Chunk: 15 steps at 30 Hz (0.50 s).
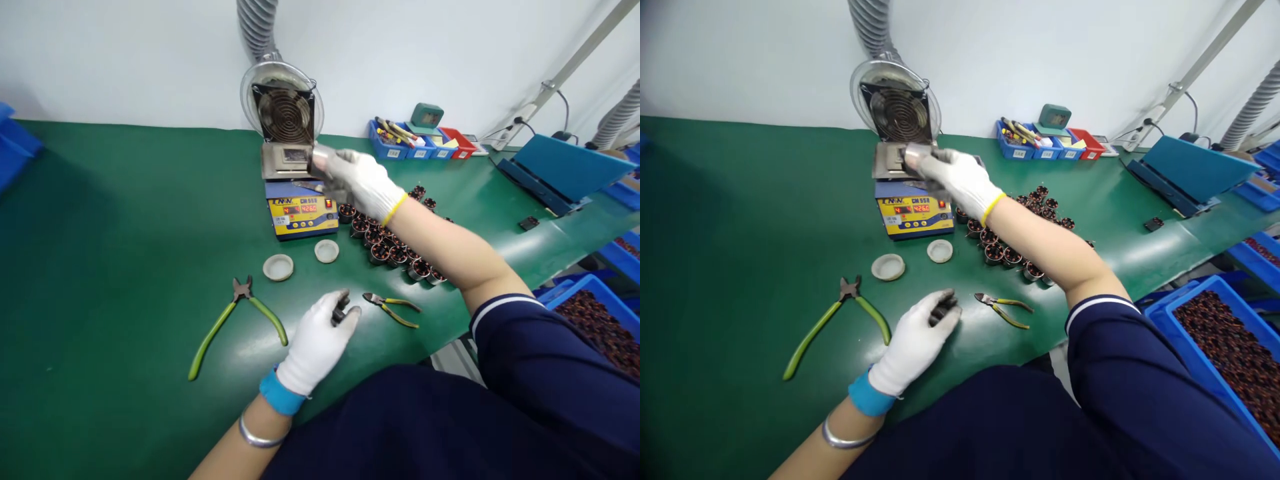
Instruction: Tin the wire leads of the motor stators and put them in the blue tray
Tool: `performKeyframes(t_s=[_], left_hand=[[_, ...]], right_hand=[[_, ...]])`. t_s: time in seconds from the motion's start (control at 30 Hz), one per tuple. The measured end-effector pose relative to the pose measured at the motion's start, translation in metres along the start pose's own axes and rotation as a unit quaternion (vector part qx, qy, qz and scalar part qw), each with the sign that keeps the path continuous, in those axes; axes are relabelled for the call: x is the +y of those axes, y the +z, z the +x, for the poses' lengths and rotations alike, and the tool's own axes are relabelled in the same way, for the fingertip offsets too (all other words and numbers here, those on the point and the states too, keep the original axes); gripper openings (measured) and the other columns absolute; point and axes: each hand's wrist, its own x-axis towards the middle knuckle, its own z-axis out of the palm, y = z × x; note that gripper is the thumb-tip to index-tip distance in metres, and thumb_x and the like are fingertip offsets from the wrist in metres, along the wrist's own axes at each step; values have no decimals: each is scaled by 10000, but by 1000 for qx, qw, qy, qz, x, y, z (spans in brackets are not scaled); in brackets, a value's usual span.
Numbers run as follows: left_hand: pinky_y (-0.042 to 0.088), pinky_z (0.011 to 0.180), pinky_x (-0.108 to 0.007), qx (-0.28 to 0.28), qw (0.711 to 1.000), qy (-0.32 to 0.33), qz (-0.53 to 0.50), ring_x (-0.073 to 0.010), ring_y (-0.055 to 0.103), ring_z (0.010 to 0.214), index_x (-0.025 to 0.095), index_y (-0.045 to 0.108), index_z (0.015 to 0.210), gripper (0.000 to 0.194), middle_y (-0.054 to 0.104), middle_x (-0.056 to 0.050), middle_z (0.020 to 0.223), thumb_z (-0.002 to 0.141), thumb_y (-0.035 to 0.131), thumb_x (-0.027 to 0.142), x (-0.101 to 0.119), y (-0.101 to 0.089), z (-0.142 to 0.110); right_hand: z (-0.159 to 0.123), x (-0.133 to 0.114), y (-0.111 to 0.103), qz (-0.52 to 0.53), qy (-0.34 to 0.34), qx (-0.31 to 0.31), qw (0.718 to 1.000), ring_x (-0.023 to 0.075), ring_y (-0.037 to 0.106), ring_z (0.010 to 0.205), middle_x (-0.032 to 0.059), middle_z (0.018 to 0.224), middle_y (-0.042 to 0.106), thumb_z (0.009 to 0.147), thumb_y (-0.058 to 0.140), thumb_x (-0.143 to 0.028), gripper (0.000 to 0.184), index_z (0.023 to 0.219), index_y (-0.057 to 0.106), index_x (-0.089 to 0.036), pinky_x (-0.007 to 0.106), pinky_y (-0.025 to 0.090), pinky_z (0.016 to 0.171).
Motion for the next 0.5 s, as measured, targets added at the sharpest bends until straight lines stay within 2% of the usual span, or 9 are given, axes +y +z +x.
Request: performKeyframes(t_s=[0.03,0.1,0.17,0.23,0.33,0.43,0.5], left_hand=[[573,846,-410,9,999,-16,-50,-237,709,884,141,650,1213,460,740,-138,1092,864,629,441,-1,0,1],[584,757,-387,18,987,-44,-157,-227,709,824,120,604,1265,587,734,-159,1111,830,666,508,-2,1,1],[593,744,-369,29,965,-40,-256,-249,724,898,114,553,1327,703,723,-182,1154,808,690,568,-3,4,1],[602,836,-381,51,948,-13,-314,-292,708,1078,135,563,1334,711,705,-184,1225,818,685,608,-2,8,-2],[555,1015,-422,80,936,2,-342,-311,647,1233,169,662,1224,573,701,-139,1269,868,645,618,3,16,-6],[516,1076,-449,70,929,-35,-362,-303,659,1206,148,695,1141,519,726,-131,1211,869,673,590,10,23,-8],[524,1064,-454,67,925,-64,-368,-301,674,1167,132,694,1128,532,729,-138,1197,821,737,564,13,25,-8]], right_hand=[[-27,7,2,79,28,-31,996,79,550,623,-27,782,586,847,736,-476,343,945,577,-188,259,591,697],[-80,21,7,171,63,-51,982,101,619,695,-12,888,637,718,841,-416,444,1003,578,-201,267,607,721],[-126,35,11,169,61,-36,983,143,680,816,19,1001,672,617,892,-355,567,1054,565,-202,298,617,796],[-160,48,15,107,40,-3,993,196,704,925,51,1083,680,578,895,-328,630,1092,552,-205,352,618,865],[-191,67,19,-46,-52,39,997,249,685,1076,77,1176,662,626,836,-305,590,1140,559,-224,416,597,953],[-205,78,18,-143,-206,44,967,247,646,1175,98,1225,641,723,779,-303,502,1167,555,-236,422,562,1027],[-211,81,13,-168,-245,38,954,249,637,1202,119,1246,633,786,764,-365,489,1199,535,-240,426,560,1038]])
